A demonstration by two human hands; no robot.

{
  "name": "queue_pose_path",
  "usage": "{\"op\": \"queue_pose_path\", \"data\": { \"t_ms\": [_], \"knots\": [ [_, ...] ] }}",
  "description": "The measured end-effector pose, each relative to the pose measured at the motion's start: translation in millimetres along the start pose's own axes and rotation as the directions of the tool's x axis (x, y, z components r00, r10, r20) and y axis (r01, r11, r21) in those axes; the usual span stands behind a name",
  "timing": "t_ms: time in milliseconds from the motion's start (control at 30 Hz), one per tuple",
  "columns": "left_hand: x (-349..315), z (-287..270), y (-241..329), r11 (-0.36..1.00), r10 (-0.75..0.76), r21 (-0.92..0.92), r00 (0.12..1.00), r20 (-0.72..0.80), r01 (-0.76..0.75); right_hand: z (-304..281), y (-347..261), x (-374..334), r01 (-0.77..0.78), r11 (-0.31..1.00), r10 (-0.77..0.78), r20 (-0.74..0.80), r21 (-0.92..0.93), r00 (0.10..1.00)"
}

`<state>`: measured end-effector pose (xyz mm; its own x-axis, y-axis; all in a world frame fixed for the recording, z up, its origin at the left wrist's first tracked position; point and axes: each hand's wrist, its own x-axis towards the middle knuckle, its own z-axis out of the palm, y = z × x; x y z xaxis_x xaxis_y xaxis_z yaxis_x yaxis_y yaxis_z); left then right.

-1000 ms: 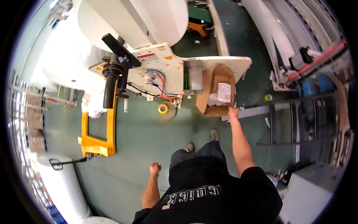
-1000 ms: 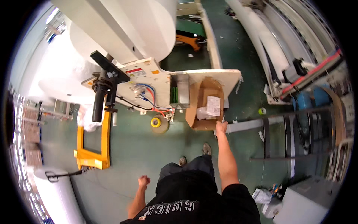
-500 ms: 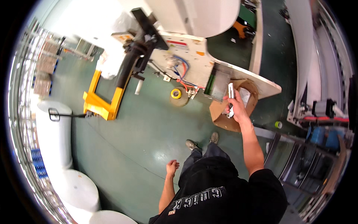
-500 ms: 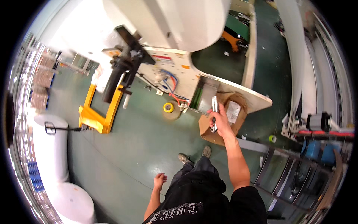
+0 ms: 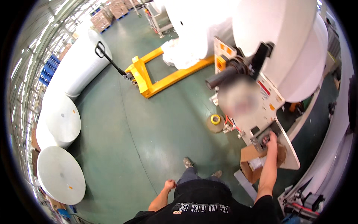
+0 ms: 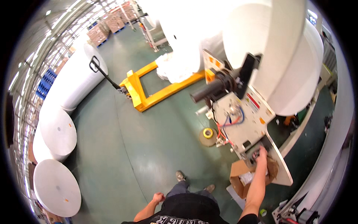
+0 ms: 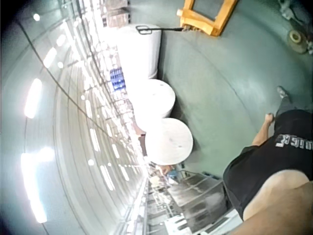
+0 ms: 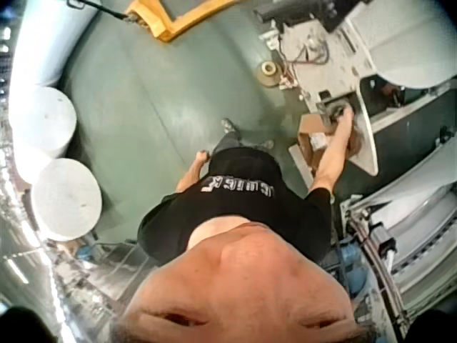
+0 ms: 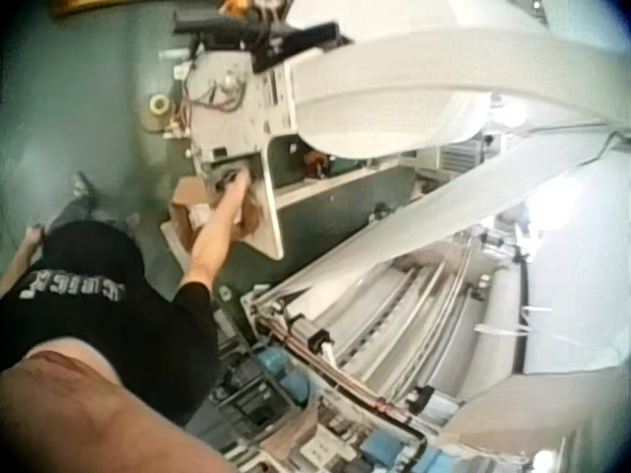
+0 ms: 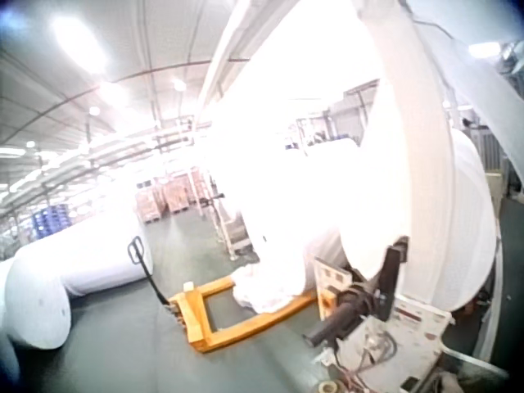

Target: The person removes the protective plastic wrap from a large paper roll using a utility knife, detaches a label, and then uses a remote control to operate a paper processing machine.

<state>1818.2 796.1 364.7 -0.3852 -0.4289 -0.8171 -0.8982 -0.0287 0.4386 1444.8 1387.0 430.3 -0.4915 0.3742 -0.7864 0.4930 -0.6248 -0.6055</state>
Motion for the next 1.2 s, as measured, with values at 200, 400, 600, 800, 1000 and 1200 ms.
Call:
{"op": "queue_pose_path", "data": {
  "t_ms": [200,400,600,800,1000,1200],
  "knots": [
    [60.6,-46.2,3.2,0.987,-0.133,-0.081,0.988,0.078,0.139,10.5,7.8,-19.9,0.713,0.647,-0.75,-0.052,-0.27,0.66],
    [133.0,-88.1,79.7,0.99,0.059,-0.135,0.995,0.076,-0.048,141.3,112.6,-138.7,0.786,0.617,-0.741,0.301,-0.049,0.601],
    [187.2,-150.0,112.4,0.974,0.19,0.099,0.974,0.125,-0.202,228.8,318.1,-119.7,0.431,0.403,0.075,0.498,-0.808,0.864],
    [250.4,-206.9,133.2,0.978,0.131,-0.174,0.987,0.094,-0.113,112.7,407.7,-48.4,-0.226,0.424,0.459,-0.007,-0.877,0.888],
    [307.1,-295.2,83.2,0.99,-0.004,-0.137,0.985,0.175,0.029,332.4,376.2,-69.0,0.17,-0.24,0.085,0.153,-0.956,0.984],
    [362.7,-428.4,143.9,0.944,-0.037,-0.325,0.996,0.078,0.061,632.9,405.1,-161.9,0.534,0.074,-0.097,0.527,-0.842,0.844]
  ]
}}
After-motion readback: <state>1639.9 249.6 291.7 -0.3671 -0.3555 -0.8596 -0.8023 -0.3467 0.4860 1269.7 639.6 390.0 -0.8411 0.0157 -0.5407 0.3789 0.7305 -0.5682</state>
